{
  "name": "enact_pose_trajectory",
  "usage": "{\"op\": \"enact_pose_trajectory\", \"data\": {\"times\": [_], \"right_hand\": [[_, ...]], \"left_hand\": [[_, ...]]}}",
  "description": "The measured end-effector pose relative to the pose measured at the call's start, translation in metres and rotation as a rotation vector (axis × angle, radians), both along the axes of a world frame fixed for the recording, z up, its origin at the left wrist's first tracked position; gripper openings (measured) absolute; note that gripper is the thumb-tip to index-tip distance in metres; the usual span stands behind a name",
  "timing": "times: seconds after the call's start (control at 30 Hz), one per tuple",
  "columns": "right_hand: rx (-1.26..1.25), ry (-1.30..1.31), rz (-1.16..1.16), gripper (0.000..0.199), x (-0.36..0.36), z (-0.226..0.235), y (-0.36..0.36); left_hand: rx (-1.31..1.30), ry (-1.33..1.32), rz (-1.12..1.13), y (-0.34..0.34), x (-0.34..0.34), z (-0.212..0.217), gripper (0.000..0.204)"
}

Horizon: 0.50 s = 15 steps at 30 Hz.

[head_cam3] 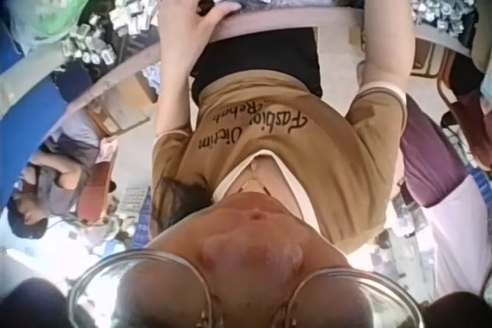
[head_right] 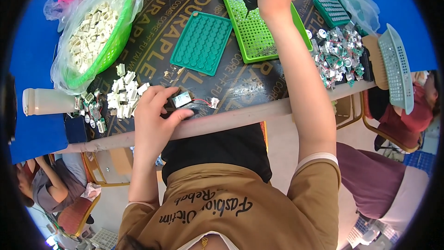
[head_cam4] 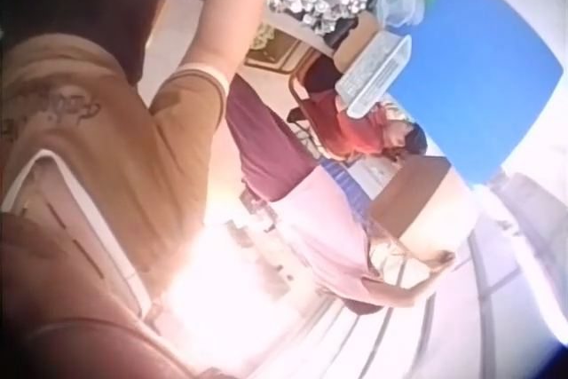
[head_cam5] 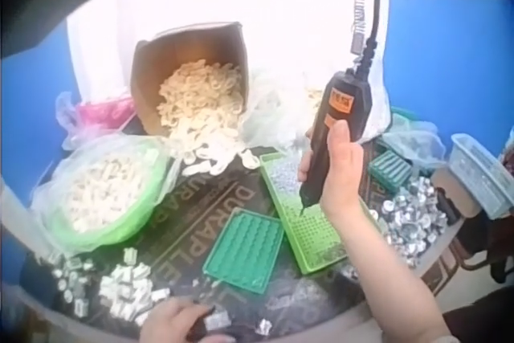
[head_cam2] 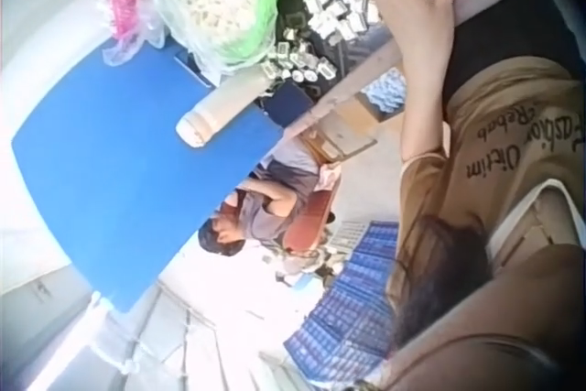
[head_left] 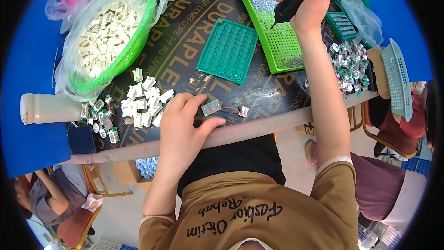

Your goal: Assembling electronic modules by placing circuit boards into plastic housings and securing them with a power screwdriver.

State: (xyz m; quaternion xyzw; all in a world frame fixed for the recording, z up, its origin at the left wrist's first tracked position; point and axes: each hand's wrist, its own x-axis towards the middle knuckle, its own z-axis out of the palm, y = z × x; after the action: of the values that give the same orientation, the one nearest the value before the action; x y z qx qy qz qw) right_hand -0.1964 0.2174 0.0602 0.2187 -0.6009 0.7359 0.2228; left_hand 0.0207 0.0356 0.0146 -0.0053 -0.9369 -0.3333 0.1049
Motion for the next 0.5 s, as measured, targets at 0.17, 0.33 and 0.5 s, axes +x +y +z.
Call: {"op": "enact_pose_trajectory", "data": {"times": [0.17, 0.33, 0.5], "right_hand": [[-0.602, 0.066, 0.788, 0.059, -0.002, -0.004, -0.005], [0.032, 0.283, 0.248, 0.060, -0.009, -0.007, 0.013], [-0.248, -0.195, 0.091, 0.059, 0.007, 0.019, -0.014]], "left_hand": [[0.045, -0.003, -0.012, -0.001, 0.001, -0.008, 0.030], [0.148, -0.010, -0.018, 0.001, 0.000, -0.008, 0.028], [0.223, -0.031, 0.014, -0.001, 0.000, -0.008, 0.025]]}}
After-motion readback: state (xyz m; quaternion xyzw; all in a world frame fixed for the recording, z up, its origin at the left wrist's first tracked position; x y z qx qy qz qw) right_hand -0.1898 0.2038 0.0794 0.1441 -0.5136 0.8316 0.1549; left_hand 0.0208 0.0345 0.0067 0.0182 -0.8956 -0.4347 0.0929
